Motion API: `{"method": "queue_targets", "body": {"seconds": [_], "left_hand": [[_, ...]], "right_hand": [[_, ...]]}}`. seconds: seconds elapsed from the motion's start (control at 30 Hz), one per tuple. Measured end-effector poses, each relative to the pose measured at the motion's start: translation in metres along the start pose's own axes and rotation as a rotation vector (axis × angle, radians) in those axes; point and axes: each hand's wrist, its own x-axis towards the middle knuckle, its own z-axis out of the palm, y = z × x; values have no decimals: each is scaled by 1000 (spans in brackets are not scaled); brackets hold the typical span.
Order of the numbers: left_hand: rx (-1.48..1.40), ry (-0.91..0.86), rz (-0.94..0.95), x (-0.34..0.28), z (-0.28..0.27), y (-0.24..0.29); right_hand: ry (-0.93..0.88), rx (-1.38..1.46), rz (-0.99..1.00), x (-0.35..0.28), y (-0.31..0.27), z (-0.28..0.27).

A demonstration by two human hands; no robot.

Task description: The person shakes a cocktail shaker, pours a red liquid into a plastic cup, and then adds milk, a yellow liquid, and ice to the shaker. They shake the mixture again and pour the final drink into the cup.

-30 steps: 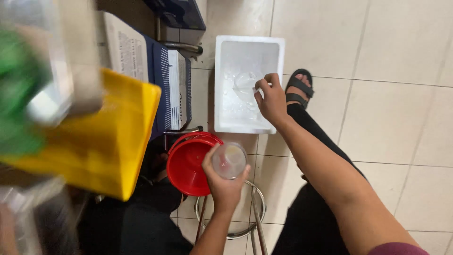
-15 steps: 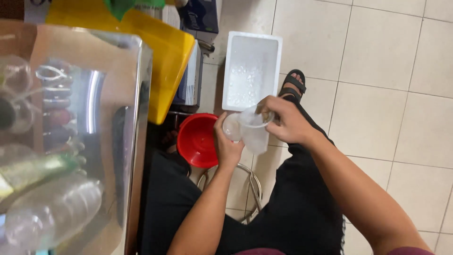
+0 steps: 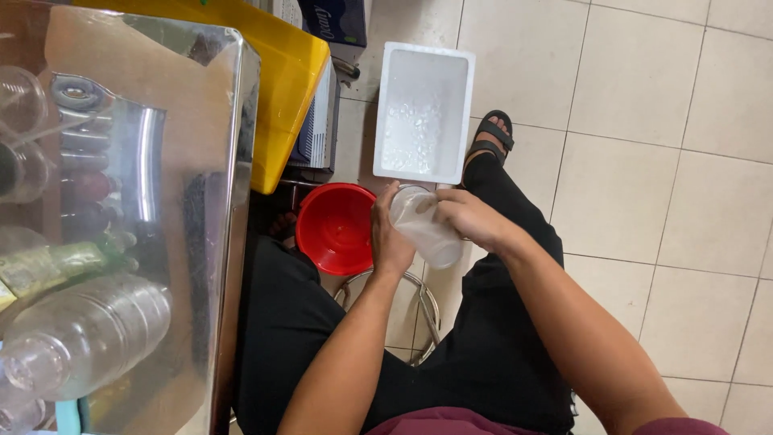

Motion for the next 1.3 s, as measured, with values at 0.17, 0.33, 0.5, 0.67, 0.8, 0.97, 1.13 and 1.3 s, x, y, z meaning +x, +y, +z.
{"method": "queue_targets", "body": {"seconds": [0.17, 0.33, 0.5, 0.67, 0.8, 0.97, 1.13, 1.3], "left_hand": [[7, 12, -204, 6, -3, 4], [-10, 57, -234, 4, -4, 0], [-30, 63, -298, 12, -2, 5], [-70, 142, -307, 27, 9, 7], [-48, 117, -329, 38, 15, 2], [-34, 3, -390, 54, 10, 18], [68, 1, -309, 63, 18, 16], [100, -65, -262, 65, 19, 15]], "right_hand": [[148, 469, -144, 43, 49, -30], [326, 841, -70, 83, 57, -60], [270, 905, 79, 175, 95, -56], [297, 882, 255, 274, 124, -22], [288, 810, 411, 351, 159, -12], [259, 612, 727, 378, 129, -9], [372, 431, 605, 408, 136, -9], [649, 302, 438, 424, 150, -6]]}}
